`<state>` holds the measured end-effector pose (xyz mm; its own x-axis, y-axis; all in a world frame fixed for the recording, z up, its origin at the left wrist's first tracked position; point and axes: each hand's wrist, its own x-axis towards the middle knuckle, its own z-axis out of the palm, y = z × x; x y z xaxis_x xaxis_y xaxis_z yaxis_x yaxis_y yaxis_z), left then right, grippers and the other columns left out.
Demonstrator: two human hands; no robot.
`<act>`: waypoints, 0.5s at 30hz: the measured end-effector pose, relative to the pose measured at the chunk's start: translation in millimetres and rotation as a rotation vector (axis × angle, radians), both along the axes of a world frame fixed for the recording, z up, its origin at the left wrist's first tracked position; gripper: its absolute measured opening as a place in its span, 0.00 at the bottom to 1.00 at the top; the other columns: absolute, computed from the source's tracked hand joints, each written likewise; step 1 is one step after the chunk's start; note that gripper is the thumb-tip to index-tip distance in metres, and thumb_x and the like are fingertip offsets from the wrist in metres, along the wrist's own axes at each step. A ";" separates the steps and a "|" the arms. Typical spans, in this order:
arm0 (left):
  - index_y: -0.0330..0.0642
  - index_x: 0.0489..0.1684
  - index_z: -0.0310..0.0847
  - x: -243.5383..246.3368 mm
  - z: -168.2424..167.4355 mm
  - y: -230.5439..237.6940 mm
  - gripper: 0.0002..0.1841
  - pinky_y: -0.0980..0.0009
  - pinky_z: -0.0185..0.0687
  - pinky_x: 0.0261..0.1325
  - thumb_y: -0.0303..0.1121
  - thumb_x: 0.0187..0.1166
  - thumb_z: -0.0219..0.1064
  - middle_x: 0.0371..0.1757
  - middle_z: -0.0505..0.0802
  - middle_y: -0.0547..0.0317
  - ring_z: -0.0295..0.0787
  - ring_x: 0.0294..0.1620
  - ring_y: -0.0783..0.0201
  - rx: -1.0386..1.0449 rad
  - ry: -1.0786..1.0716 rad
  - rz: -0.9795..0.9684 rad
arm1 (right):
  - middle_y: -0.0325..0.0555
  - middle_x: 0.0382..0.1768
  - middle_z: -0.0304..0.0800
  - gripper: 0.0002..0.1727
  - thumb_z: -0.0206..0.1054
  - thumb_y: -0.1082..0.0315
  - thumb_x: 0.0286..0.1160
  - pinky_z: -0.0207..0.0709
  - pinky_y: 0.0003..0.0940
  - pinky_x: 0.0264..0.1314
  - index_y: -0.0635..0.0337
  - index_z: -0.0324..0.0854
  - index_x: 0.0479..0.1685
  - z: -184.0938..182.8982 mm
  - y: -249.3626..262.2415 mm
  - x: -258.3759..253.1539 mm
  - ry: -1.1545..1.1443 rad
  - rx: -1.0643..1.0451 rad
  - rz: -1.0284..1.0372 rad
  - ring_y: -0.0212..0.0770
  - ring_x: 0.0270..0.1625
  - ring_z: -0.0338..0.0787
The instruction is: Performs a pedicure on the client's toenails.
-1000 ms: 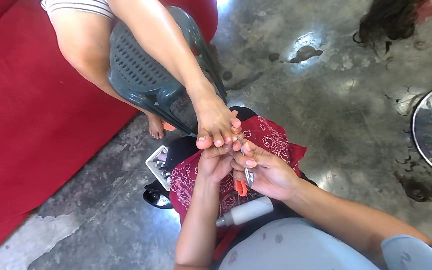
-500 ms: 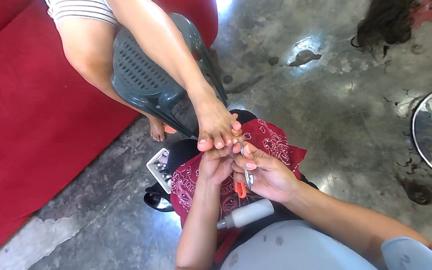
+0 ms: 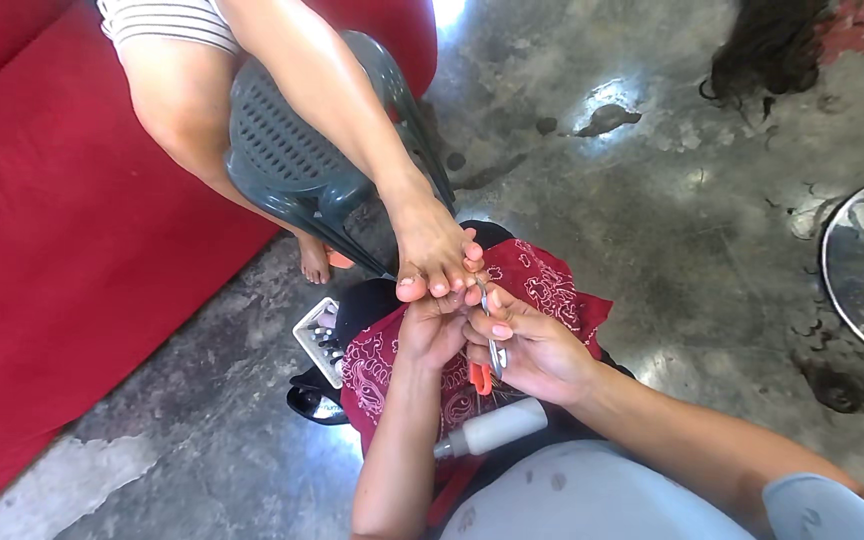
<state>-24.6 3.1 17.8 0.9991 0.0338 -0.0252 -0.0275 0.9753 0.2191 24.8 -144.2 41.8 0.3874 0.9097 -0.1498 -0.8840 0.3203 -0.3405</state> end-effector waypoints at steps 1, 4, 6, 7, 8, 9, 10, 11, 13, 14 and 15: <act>0.39 0.61 0.82 -0.2 -0.8 0.1 0.18 0.69 0.86 0.58 0.23 0.71 0.71 0.46 0.92 0.57 0.91 0.48 0.64 -0.001 -0.003 -0.001 | 0.33 0.26 0.76 0.05 0.59 0.65 0.87 0.75 0.22 0.39 0.49 0.80 0.50 0.0 0.1 0.0 0.005 0.004 0.000 0.26 0.30 0.78; 0.40 0.61 0.82 -0.5 -0.9 0.0 0.17 0.68 0.86 0.59 0.23 0.73 0.70 0.48 0.91 0.56 0.91 0.49 0.63 -0.021 -0.007 -0.005 | 0.33 0.26 0.77 0.05 0.59 0.64 0.88 0.75 0.21 0.39 0.50 0.80 0.50 0.2 -0.1 -0.2 0.016 0.009 0.002 0.26 0.29 0.78; 0.39 0.60 0.82 -0.5 -0.2 -0.2 0.17 0.68 0.86 0.59 0.23 0.72 0.70 0.47 0.91 0.56 0.91 0.49 0.63 -0.020 0.001 -0.002 | 0.33 0.27 0.77 0.05 0.59 0.65 0.88 0.75 0.21 0.39 0.50 0.80 0.50 0.2 -0.1 -0.2 0.014 0.013 0.003 0.27 0.30 0.78; 0.39 0.61 0.82 -0.6 -0.3 0.0 0.18 0.68 0.86 0.59 0.23 0.72 0.70 0.47 0.91 0.56 0.91 0.49 0.63 -0.016 0.004 -0.001 | 0.33 0.27 0.76 0.05 0.59 0.65 0.88 0.75 0.21 0.39 0.50 0.80 0.49 0.4 0.0 -0.2 0.010 0.011 0.003 0.27 0.30 0.78; 0.39 0.61 0.82 -0.8 0.0 0.1 0.18 0.68 0.86 0.58 0.22 0.72 0.70 0.46 0.92 0.56 0.91 0.49 0.63 -0.014 0.011 0.001 | 0.33 0.26 0.76 0.05 0.59 0.66 0.87 0.75 0.21 0.38 0.49 0.80 0.46 0.8 0.2 -0.1 0.008 0.006 0.001 0.27 0.30 0.78; 0.39 0.61 0.82 -1.0 0.4 0.1 0.18 0.68 0.86 0.58 0.22 0.72 0.70 0.46 0.91 0.56 0.91 0.48 0.63 -0.017 0.014 0.000 | 0.33 0.26 0.75 0.05 0.59 0.66 0.87 0.75 0.21 0.38 0.49 0.79 0.44 1.1 0.2 -0.1 0.008 0.000 -0.001 0.27 0.29 0.78; 0.39 0.60 0.82 -0.9 0.8 -0.2 0.17 0.68 0.86 0.58 0.21 0.71 0.69 0.45 0.91 0.56 0.91 0.48 0.63 -0.023 0.021 0.001 | 0.33 0.26 0.75 0.05 0.59 0.67 0.87 0.75 0.21 0.38 0.49 0.79 0.42 1.4 0.2 -0.1 0.007 -0.006 -0.003 0.27 0.29 0.78; 0.39 0.59 0.82 -1.0 1.2 -0.3 0.17 0.68 0.86 0.58 0.21 0.71 0.69 0.45 0.91 0.56 0.91 0.48 0.63 -0.026 0.028 0.003 | 0.34 0.26 0.75 0.05 0.58 0.67 0.87 0.76 0.22 0.39 0.49 0.78 0.42 1.3 0.2 -0.1 0.009 -0.006 -0.004 0.27 0.29 0.78; 0.39 0.59 0.82 -1.2 1.2 -0.2 0.16 0.68 0.86 0.58 0.21 0.72 0.69 0.45 0.91 0.56 0.91 0.48 0.63 -0.032 0.031 0.001 | 0.33 0.26 0.75 0.05 0.58 0.67 0.87 0.75 0.21 0.38 0.49 0.78 0.44 0.8 0.4 -0.2 0.012 0.000 -0.004 0.27 0.30 0.78; 0.39 0.58 0.83 -1.1 1.1 -0.2 0.16 0.68 0.86 0.59 0.21 0.72 0.69 0.46 0.91 0.56 0.91 0.48 0.62 -0.034 0.030 -0.001 | 0.34 0.26 0.75 0.05 0.58 0.67 0.87 0.76 0.21 0.38 0.49 0.79 0.45 0.6 0.2 -0.2 0.012 0.004 -0.003 0.27 0.30 0.79; 0.39 0.58 0.82 -1.1 1.4 -0.3 0.16 0.68 0.86 0.59 0.22 0.72 0.69 0.46 0.91 0.56 0.91 0.48 0.62 -0.035 0.029 -0.001 | 0.34 0.26 0.76 0.05 0.58 0.67 0.87 0.76 0.22 0.38 0.49 0.79 0.45 0.4 0.2 -0.1 0.014 0.007 -0.003 0.27 0.30 0.79</act>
<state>-25.6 2.8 19.2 0.9980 0.0310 -0.0557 -0.0202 0.9825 0.1851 24.7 -144.0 42.2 0.3884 0.9094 -0.1486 -0.8874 0.3257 -0.3262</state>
